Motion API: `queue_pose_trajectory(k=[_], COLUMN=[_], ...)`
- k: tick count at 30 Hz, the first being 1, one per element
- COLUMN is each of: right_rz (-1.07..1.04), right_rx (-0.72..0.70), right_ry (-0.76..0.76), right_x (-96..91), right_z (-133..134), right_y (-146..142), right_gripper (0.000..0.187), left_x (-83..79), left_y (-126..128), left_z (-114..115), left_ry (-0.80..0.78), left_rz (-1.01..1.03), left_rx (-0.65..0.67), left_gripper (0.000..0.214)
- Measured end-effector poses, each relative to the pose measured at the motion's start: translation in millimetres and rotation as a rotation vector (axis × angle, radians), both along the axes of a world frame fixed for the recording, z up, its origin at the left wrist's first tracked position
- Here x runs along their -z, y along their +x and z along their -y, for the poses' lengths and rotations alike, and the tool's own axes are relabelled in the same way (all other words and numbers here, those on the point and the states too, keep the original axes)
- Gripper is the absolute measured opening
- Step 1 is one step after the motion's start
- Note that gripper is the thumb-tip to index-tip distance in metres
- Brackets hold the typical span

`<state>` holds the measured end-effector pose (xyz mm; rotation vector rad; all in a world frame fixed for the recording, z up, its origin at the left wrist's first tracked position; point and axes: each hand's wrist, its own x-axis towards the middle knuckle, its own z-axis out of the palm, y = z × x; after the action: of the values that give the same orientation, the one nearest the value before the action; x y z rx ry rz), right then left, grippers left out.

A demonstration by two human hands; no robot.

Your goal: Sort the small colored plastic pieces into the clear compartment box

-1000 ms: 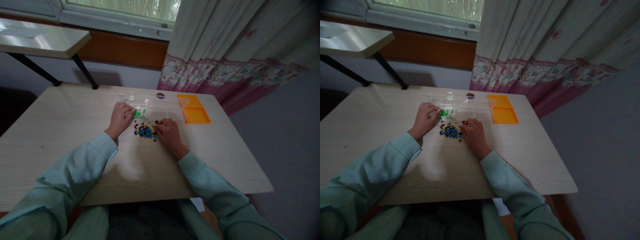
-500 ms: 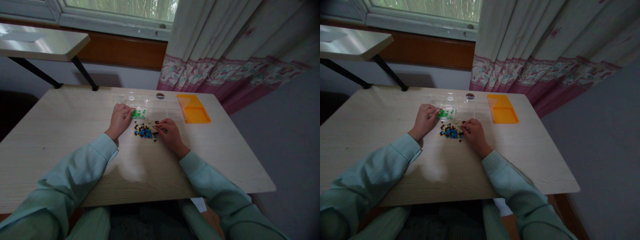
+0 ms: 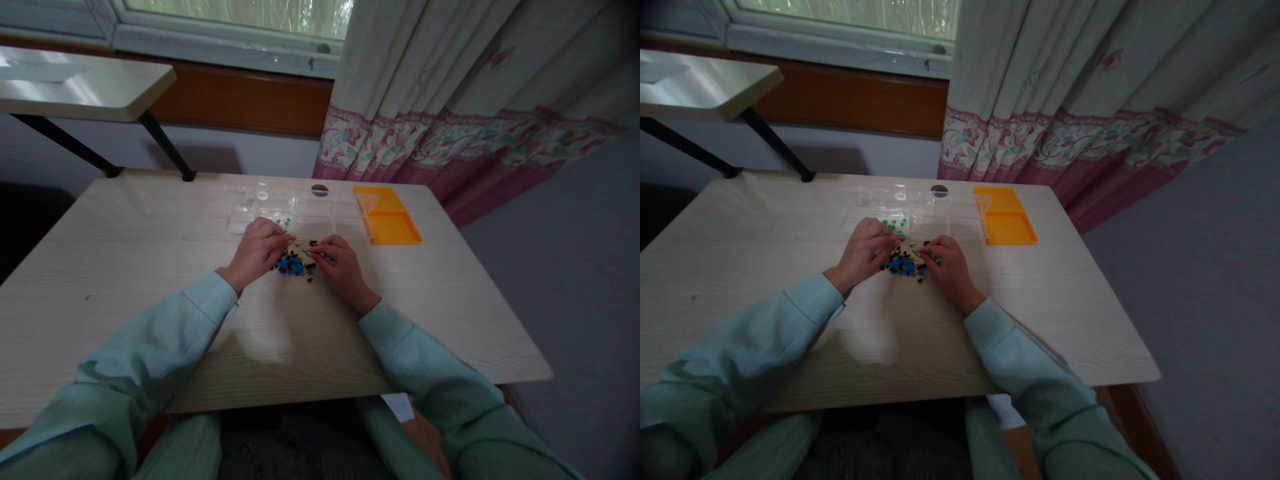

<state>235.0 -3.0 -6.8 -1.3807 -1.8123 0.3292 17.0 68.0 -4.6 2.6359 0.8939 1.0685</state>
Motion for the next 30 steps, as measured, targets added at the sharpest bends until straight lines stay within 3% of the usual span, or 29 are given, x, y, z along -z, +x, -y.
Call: queue_pose_trajectory(k=[4,18,21,25,30], right_rz=[-0.012,-0.002,0.071,0.28,0.457], right_rx=[-0.05,-0.046,-0.002,0.086,0.026], right_ry=[0.04,-0.007,0.026,0.046,0.011], right_x=[-1.4,-2.3,-1.6,-2.9,-4.4], right_z=[2,3,2,5,11], right_y=[-1,-3,-3,-5,-10], right_gripper=[0.013,0.017,0.021,0.034,0.045], left_x=[0.1,2.3,-0.3,-2.8,-0.9], left_y=[9,10,7,1,-3], left_z=[9,8,7,2,-4], left_ry=[0.002,-0.053,-0.034,-0.04,-0.054], left_rz=[-0.045,-0.08,-0.053,0.06,0.143], left_rx=[0.108,0.132,0.072,-0.114,-0.251], left_gripper=[0.025,0.022,0.024,0.024,0.028])
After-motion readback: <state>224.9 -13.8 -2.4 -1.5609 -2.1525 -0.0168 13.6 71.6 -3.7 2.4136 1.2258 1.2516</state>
